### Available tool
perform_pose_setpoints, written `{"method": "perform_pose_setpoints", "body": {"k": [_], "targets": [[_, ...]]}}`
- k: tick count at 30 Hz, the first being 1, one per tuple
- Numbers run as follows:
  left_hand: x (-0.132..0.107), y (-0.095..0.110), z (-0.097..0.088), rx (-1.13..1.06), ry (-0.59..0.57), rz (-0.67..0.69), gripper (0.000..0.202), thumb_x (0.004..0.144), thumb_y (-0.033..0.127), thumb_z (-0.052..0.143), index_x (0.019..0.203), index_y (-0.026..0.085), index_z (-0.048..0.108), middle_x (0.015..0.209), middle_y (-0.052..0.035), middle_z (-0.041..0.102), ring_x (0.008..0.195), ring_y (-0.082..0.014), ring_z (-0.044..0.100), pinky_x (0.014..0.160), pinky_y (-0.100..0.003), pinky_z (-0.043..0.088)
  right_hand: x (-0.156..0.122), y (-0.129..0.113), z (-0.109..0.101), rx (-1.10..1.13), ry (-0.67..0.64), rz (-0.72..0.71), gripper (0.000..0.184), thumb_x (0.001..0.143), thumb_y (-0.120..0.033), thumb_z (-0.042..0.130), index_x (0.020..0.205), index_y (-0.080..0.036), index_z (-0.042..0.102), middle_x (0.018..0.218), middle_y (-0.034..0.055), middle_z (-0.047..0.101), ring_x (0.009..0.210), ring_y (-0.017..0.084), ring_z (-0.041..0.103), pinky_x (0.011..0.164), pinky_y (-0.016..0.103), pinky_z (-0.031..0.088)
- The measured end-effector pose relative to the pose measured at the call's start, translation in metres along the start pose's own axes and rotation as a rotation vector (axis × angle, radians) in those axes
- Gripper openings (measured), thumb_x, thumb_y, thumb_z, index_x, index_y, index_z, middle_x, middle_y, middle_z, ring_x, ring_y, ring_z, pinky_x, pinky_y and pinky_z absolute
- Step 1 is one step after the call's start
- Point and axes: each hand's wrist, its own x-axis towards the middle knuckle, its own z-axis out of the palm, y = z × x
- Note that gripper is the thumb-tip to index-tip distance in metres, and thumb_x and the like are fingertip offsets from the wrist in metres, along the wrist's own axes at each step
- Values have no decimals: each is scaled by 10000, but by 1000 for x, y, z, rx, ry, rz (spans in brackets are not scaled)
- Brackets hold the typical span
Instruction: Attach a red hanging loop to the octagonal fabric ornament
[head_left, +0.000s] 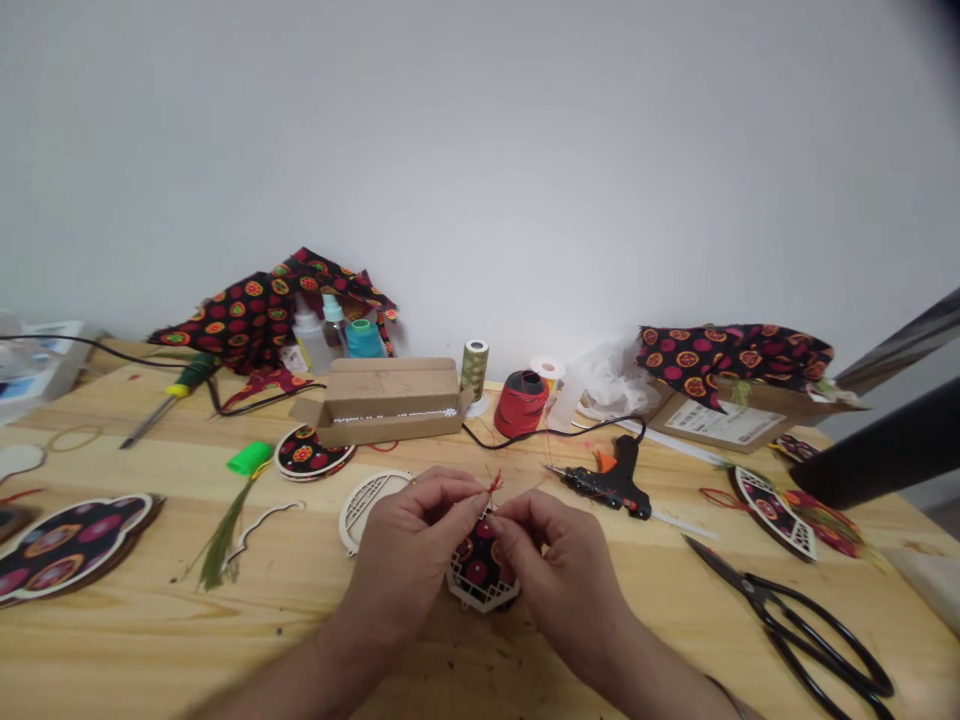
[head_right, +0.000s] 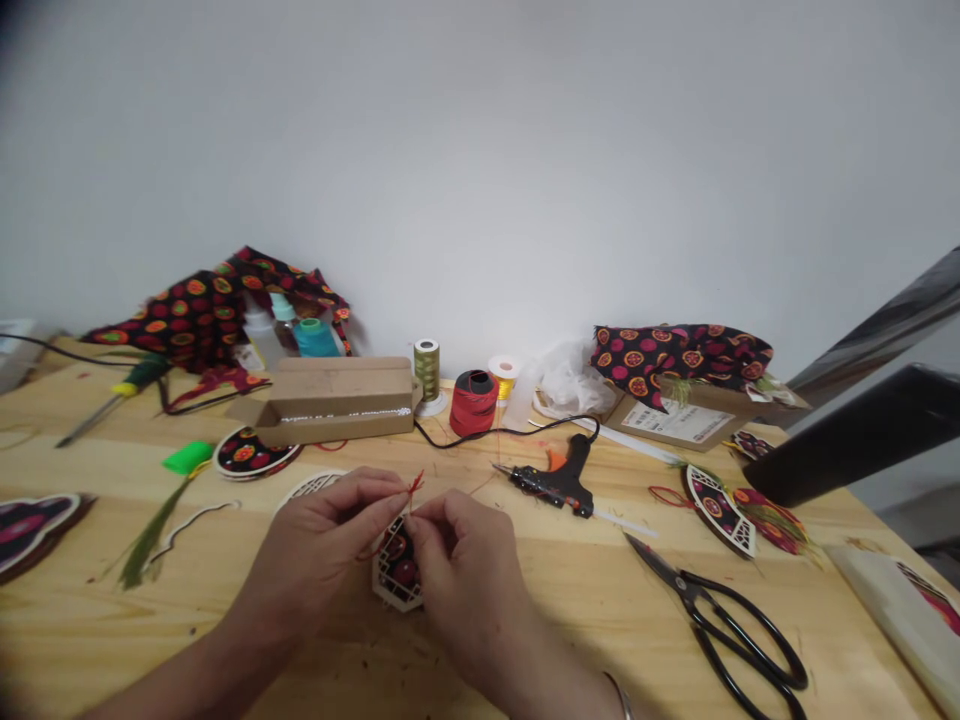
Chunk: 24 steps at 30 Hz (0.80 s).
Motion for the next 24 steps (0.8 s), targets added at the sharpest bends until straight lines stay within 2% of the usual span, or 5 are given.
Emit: {"method": "perform_pose_setpoints", "body": {"k": [10, 18, 24], "targets": [[-3, 0, 0, 69, -31, 43, 118, 709, 242, 658, 604, 199, 688, 720, -1, 660, 711, -157, 606, 654, -227, 460, -5, 2, -1, -75, -123, -12, 198, 868, -241, 475, 713, -190, 588, 621, -6, 597, 564, 117, 506, 522, 210, 388], [-3, -3, 1, 143, 4, 128, 118, 712, 238, 639, 607, 205, 683, 741, -5, 658, 725, -152, 605, 672, -225, 461, -4, -2, -4, -160, -215, -39, 202, 886, -223, 437, 752, -188, 584, 671, -3, 604, 602, 112, 496, 562, 214, 351], [-2, -3, 2, 147, 10, 122, 119, 697, 240, 650, 589, 210, 691, 734, -8, 670, 719, -153, 610, 675, -222, 473, -5, -5, -6, -298, -258, -129, 241, 905, -215, 371, 681, -192, 455, 623, -37, 524, 555, 84, 403, 527, 210, 274]]}}
